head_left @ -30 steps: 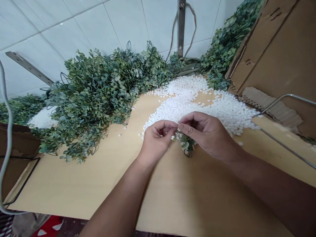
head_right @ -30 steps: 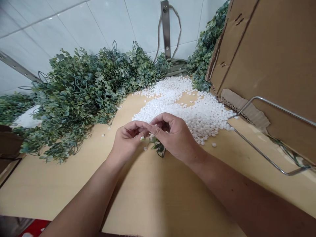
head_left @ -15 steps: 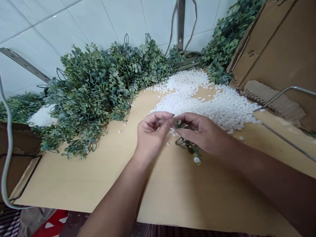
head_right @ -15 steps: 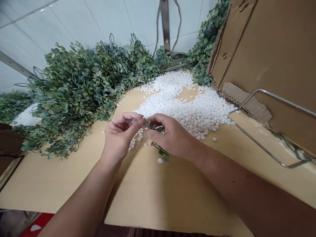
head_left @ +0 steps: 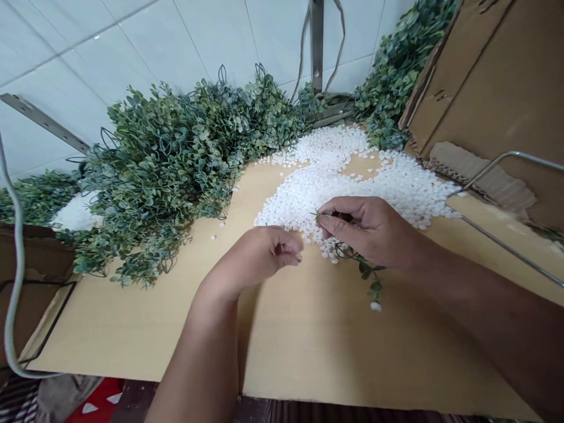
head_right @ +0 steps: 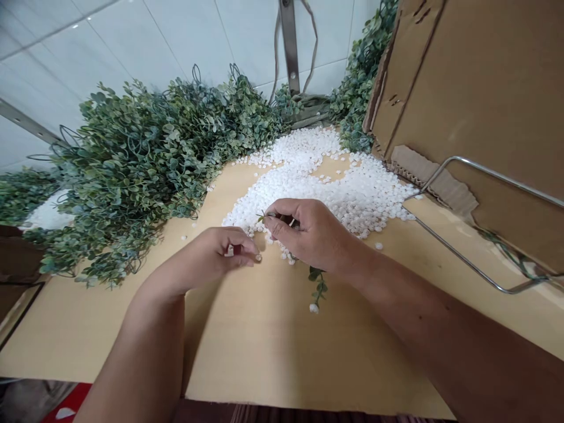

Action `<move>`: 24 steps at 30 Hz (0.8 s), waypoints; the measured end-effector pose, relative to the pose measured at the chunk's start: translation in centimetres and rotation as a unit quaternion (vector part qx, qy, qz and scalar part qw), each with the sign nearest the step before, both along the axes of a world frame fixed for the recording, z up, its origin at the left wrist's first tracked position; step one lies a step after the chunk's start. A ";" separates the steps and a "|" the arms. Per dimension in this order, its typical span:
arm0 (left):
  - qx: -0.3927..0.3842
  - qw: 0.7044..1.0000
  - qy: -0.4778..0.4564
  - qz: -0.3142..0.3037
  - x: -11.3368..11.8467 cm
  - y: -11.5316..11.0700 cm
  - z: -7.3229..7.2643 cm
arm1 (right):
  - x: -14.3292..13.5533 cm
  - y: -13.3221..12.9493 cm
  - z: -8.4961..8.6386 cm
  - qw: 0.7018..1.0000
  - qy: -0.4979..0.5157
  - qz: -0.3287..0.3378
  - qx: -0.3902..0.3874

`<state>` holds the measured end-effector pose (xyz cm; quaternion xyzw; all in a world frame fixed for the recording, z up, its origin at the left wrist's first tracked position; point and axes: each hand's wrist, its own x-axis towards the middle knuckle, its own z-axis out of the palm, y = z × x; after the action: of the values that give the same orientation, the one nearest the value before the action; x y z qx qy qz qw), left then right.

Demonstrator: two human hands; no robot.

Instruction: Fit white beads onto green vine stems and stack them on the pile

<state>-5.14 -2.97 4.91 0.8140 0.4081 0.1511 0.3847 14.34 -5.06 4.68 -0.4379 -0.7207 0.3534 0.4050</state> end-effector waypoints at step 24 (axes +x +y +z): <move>-0.232 0.903 -0.321 0.166 2.4 0.3 -0.3 | -0.8 -0.2 -1.0 0.995 -0.027 0.014 -0.090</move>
<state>-2.69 -2.69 4.59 0.5299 0.4147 0.3672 0.6422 13.54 -5.30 3.69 -0.4719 -0.7029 0.4103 0.3391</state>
